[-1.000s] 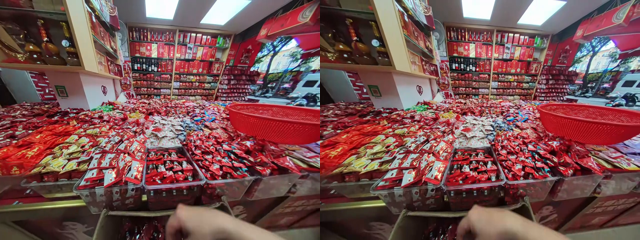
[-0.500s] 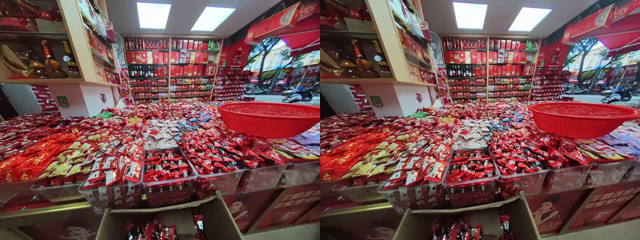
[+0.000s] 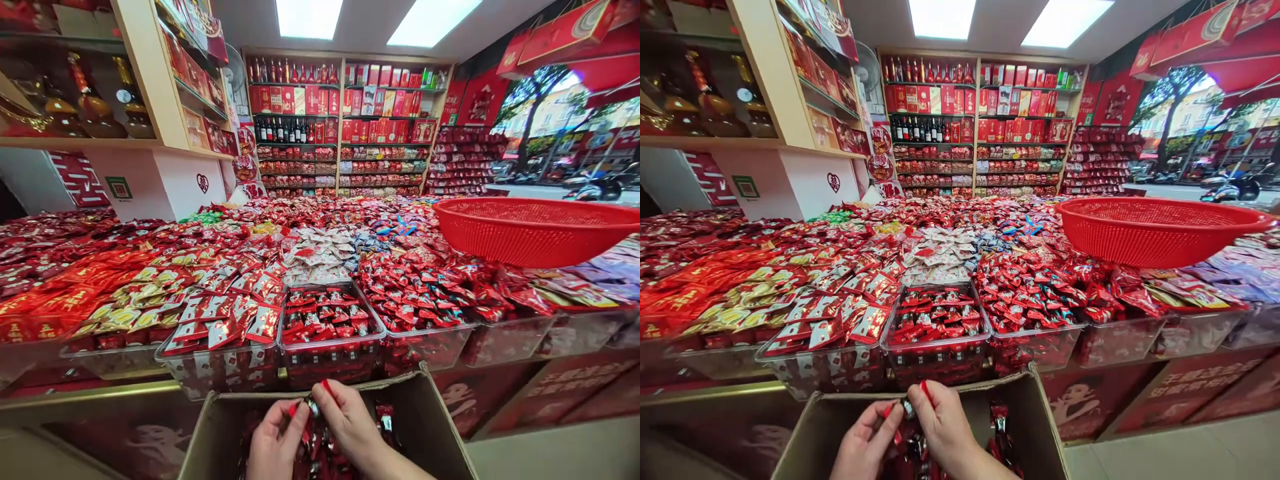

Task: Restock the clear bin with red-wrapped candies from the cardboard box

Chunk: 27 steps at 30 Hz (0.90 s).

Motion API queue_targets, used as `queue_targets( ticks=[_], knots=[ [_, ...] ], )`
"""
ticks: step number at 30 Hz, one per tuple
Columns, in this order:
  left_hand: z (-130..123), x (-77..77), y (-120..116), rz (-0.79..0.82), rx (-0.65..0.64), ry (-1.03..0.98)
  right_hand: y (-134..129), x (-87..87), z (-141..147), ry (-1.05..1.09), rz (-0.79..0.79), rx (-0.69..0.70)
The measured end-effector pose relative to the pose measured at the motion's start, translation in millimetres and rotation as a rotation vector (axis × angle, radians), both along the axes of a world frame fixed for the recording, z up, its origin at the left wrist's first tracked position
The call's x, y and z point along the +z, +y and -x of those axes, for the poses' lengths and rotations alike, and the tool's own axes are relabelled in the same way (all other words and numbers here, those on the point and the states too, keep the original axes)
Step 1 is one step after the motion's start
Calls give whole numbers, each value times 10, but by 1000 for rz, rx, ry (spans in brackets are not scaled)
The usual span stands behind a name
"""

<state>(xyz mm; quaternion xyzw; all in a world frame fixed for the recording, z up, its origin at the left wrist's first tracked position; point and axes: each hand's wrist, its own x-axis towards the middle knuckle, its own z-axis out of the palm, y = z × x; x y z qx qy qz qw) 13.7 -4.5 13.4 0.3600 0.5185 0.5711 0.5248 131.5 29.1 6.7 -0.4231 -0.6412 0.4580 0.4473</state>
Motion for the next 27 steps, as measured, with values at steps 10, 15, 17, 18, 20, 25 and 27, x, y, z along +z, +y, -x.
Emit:
queue_targets(
  ticks=[10,15,17,18,20,25,27],
  knots=[
    [-195,246,28,32,-49,-248,-29,182,-160,178,99,-32],
    [-163,410,-22,235,-156,-456,-24,149,-365,-83,-674,86],
    [-136,468,-45,220,-146,-443,-47,165,-397,-92,-700,147],
    [-123,492,-52,207,-126,-419,-60,176,-400,-73,-671,149],
    [-107,531,-59,190,-94,-374,-85,195,-394,-24,-608,120],
    [-103,545,-59,197,-121,-286,-117,227,-421,-126,-714,104],
    [-93,482,-70,194,-150,-243,-120,242,-444,-212,-785,115]
  ],
)
